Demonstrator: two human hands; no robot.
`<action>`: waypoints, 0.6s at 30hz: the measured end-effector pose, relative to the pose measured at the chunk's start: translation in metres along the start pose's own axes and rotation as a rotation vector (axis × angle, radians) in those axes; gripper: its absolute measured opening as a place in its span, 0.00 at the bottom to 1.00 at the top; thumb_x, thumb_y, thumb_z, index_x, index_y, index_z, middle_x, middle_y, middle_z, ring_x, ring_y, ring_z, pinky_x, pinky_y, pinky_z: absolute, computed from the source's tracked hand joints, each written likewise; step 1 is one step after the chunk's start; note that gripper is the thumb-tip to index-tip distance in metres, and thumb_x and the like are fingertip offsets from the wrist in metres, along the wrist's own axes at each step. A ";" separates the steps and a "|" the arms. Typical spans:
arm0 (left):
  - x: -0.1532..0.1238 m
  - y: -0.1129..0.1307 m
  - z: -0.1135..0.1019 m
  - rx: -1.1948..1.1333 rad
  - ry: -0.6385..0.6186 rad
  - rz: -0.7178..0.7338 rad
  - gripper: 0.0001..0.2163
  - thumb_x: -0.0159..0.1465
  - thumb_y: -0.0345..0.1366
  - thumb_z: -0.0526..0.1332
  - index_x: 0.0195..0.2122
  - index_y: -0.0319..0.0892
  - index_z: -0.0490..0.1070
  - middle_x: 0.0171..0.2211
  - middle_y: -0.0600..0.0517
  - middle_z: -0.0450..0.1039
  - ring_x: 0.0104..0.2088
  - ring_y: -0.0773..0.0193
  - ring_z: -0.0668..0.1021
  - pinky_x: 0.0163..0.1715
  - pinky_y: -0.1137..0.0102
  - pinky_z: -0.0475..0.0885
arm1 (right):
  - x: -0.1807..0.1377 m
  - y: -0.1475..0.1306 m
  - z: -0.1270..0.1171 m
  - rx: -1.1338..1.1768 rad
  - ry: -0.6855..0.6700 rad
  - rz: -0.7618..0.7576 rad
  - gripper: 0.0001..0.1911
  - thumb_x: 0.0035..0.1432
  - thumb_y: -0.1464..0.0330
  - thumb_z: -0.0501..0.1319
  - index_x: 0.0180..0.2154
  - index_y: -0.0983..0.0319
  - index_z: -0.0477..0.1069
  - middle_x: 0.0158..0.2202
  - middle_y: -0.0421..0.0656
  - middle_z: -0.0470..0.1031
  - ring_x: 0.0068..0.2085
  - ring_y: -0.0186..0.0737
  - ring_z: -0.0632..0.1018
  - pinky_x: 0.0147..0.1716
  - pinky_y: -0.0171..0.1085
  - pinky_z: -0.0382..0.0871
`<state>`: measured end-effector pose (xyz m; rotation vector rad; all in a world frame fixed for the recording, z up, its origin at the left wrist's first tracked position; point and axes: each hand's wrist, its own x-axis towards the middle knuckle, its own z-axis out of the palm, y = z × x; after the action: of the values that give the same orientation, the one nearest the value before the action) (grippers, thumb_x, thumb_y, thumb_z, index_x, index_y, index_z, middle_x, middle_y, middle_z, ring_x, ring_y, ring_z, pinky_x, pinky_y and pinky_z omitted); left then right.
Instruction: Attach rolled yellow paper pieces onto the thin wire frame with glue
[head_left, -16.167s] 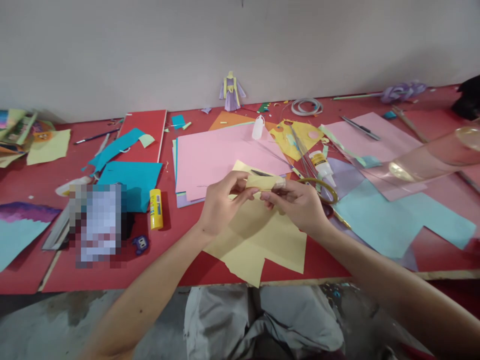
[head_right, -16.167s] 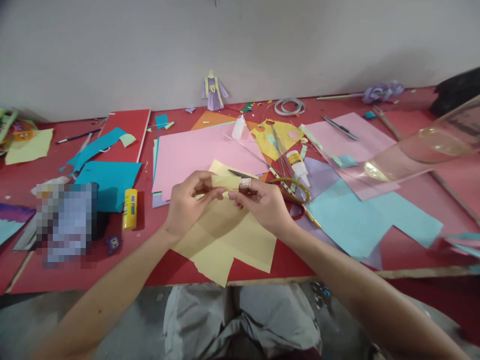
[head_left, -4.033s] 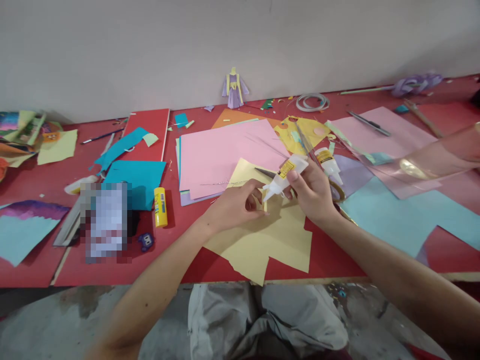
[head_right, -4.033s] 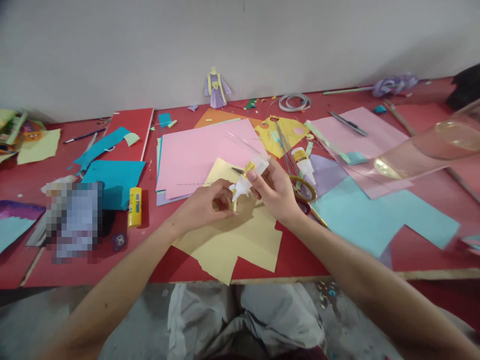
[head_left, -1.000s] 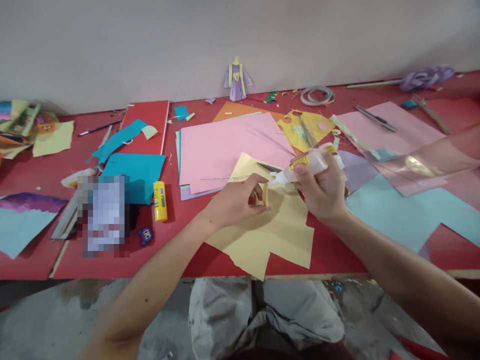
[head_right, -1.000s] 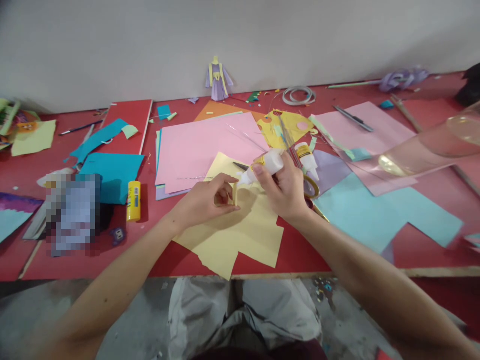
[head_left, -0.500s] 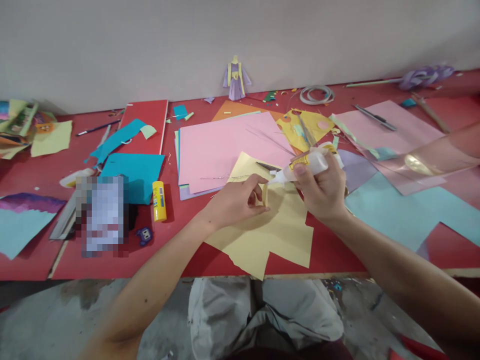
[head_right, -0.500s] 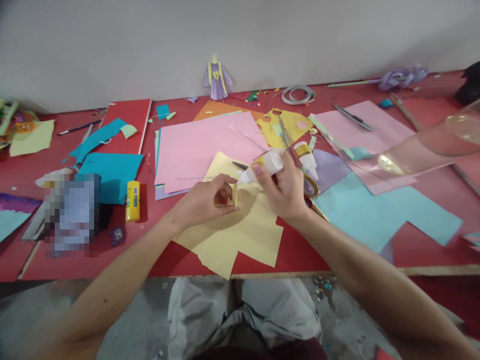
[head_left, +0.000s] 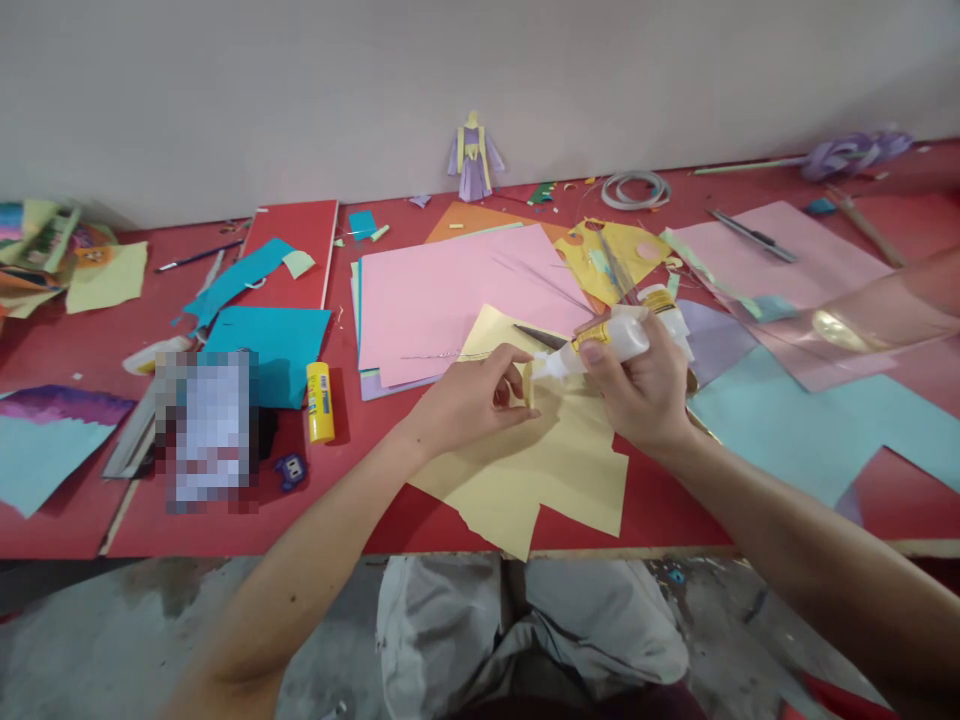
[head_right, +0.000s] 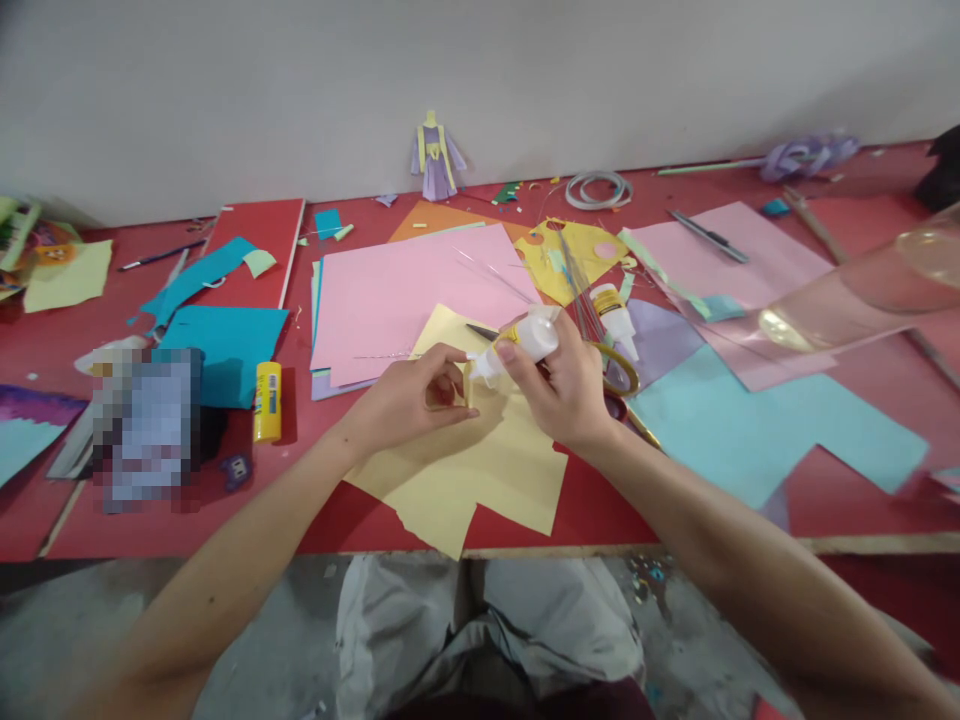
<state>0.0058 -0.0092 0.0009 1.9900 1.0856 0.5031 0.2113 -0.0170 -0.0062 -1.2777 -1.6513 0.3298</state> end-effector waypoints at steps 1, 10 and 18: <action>0.000 -0.001 0.000 -0.004 0.001 0.003 0.22 0.58 0.43 0.69 0.50 0.46 0.63 0.35 0.55 0.77 0.33 0.66 0.79 0.35 0.71 0.72 | 0.000 -0.001 0.000 -0.005 0.000 -0.006 0.12 0.61 0.55 0.60 0.35 0.56 0.68 0.24 0.41 0.72 0.23 0.41 0.71 0.21 0.41 0.65; 0.001 -0.001 -0.001 0.001 0.010 0.011 0.22 0.59 0.43 0.68 0.51 0.46 0.63 0.34 0.55 0.76 0.32 0.66 0.79 0.34 0.71 0.72 | -0.002 -0.002 -0.001 -0.017 -0.011 -0.024 0.10 0.61 0.56 0.60 0.36 0.55 0.68 0.26 0.42 0.75 0.24 0.41 0.72 0.23 0.42 0.67; -0.001 0.002 -0.002 0.053 -0.077 0.029 0.22 0.59 0.42 0.68 0.52 0.46 0.63 0.35 0.55 0.76 0.32 0.65 0.78 0.33 0.72 0.70 | 0.001 -0.003 -0.002 0.000 0.022 0.024 0.11 0.61 0.56 0.61 0.37 0.56 0.69 0.20 0.38 0.69 0.20 0.39 0.69 0.21 0.41 0.63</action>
<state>0.0052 -0.0096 0.0037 2.0568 1.0331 0.4134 0.2114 -0.0181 -0.0032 -1.2978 -1.6176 0.3295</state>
